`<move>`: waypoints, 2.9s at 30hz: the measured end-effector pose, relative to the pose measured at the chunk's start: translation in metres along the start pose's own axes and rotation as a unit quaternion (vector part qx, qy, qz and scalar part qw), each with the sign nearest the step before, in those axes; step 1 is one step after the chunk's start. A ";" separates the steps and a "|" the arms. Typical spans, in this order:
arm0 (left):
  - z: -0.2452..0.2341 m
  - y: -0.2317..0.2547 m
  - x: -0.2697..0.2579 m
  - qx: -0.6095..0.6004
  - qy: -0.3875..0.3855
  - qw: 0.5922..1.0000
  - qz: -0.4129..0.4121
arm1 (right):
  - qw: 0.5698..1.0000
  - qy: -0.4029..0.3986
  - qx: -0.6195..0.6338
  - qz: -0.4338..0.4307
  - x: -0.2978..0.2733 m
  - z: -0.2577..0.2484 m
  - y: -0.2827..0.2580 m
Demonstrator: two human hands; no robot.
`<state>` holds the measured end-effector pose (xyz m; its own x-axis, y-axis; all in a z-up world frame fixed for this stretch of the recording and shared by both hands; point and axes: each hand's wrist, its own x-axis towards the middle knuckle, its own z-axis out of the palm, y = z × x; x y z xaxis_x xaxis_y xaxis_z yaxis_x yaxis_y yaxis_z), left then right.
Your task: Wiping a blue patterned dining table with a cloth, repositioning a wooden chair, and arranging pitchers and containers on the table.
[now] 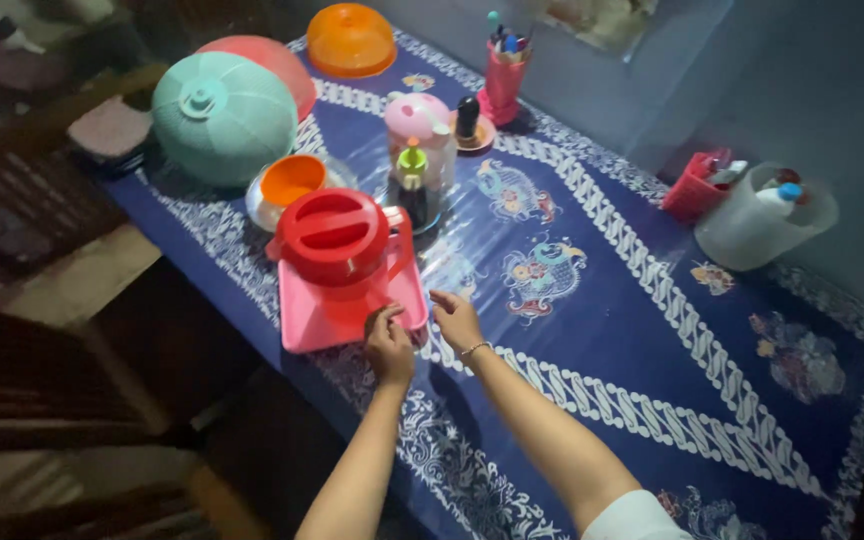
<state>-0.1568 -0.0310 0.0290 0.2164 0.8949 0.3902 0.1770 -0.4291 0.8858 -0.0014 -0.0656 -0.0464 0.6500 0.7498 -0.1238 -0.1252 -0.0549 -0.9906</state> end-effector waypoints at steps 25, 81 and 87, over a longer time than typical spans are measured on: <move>-0.122 -0.156 0.075 0.110 -0.009 0.993 0.039 | 0.975 0.153 -0.134 0.083 0.022 0.045 0.013; -0.086 -0.249 0.113 0.105 0.025 0.992 -0.061 | 0.891 0.231 -0.387 -0.059 0.085 0.050 0.075; -0.086 -0.253 0.115 0.156 -0.004 0.986 -0.066 | 0.901 0.244 -0.351 -0.074 0.061 0.052 0.065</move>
<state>-0.2596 0.1907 -0.1282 0.1799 0.9447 0.2741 0.4902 -0.3277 0.8077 -0.0093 0.0109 -0.1155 0.8940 0.4140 0.1714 0.3838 -0.5103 -0.7696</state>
